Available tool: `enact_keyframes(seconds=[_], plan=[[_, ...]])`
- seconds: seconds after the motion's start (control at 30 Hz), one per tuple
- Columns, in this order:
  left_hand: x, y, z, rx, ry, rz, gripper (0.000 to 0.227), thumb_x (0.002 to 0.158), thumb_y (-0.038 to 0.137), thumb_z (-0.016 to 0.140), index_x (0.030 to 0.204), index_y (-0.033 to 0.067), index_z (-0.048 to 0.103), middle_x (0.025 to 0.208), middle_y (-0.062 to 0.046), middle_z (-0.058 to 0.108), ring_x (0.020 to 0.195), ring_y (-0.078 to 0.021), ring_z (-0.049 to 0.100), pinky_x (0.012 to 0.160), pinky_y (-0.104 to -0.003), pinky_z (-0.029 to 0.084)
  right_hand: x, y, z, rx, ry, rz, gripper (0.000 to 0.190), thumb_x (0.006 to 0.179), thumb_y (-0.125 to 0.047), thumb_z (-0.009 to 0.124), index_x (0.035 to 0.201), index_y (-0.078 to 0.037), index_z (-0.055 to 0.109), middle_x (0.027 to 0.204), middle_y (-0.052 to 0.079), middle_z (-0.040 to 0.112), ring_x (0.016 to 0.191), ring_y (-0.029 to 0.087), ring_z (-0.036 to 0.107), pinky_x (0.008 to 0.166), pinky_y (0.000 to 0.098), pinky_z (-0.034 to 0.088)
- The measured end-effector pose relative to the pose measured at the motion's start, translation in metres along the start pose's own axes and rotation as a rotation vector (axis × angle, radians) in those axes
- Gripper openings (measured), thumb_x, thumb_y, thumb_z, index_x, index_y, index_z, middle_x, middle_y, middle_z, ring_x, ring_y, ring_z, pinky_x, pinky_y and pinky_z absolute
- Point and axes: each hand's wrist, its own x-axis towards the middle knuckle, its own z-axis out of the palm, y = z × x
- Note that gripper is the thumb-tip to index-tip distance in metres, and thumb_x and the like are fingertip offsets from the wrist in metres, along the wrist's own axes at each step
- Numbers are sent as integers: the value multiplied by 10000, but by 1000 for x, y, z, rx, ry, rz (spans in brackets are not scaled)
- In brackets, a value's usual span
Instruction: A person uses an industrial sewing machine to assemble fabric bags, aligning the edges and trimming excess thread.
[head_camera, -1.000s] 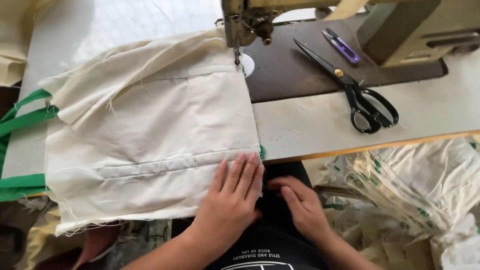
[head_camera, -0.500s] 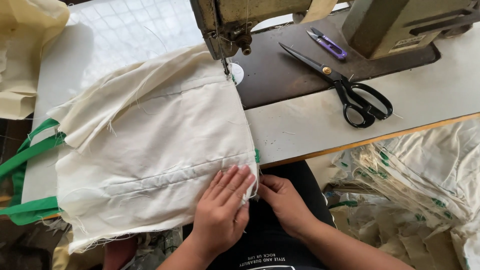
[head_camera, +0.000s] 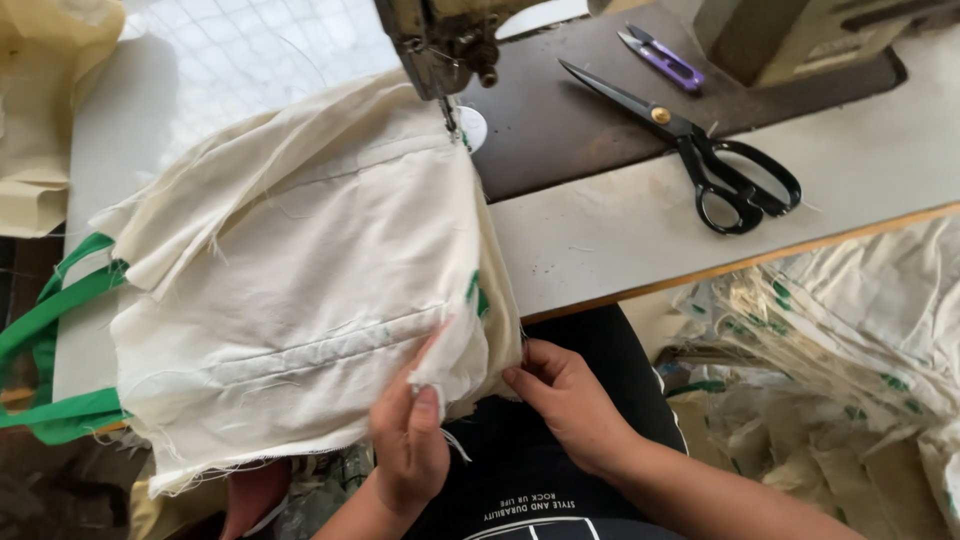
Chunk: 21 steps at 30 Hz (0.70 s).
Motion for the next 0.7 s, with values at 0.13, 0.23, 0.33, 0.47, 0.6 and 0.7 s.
enact_keyframes(seconds=[0.13, 0.23, 0.33, 0.47, 0.6, 0.7], plan=[[-4, -3, 1, -117, 92, -48, 496, 1013, 173, 408, 1384, -138, 513, 1409, -301, 591, 1394, -399, 551, 1223, -462, 449, -4, -5, 1, 3, 2, 3, 89, 937, -105, 699, 949, -26, 737, 872, 25, 721, 838, 95, 634, 803, 262, 522], [4, 7, 5, -71, 47, -23, 502, 1034, 197, 385, 1378, -146, 513, 1415, -315, 583, 1388, -415, 564, 1214, -460, 467, -4, -3, 0, -9, 15, 10, 74, 939, -89, 685, 937, -33, 733, 865, 25, 715, 833, 100, 639, 802, 262, 528], [1, 3, 9, 48, 30, 49, 471, 1033, 157, 367, 1358, -146, 522, 1392, -317, 597, 1355, -424, 593, 1186, -459, 510, -5, -6, 1, 62, -5, 27, 116, 947, -82, 676, 1016, -17, 743, 953, 49, 755, 922, 121, 684, 884, 274, 557], [7, 9, 10, 258, -45, 159, 434, 1035, 126, 345, 1317, -121, 565, 1354, -285, 639, 1299, -410, 648, 1174, -483, 496, -3, -1, -2, 102, -28, 1, 114, 944, -75, 675, 1023, -20, 735, 951, 45, 747, 920, 117, 676, 882, 273, 548], [10, 18, 12, 264, -2, 115, 441, 1048, 154, 337, 1305, -111, 579, 1344, -270, 652, 1280, -406, 660, 1144, -477, 505, -16, -11, -2, -267, 94, -365, 193, 953, -143, 638, 1112, -34, 635, 1049, 75, 648, 993, 176, 612, 897, 303, 523], [13, 22, 7, 212, 30, 71, 448, 1042, 164, 359, 1319, -114, 575, 1357, -286, 639, 1301, -406, 638, 1160, -464, 497, -20, -19, 0, -778, 148, -811, 382, 913, -78, 567, 1292, -31, 581, 1295, 136, 576, 1194, 301, 564, 1038, 400, 450]])
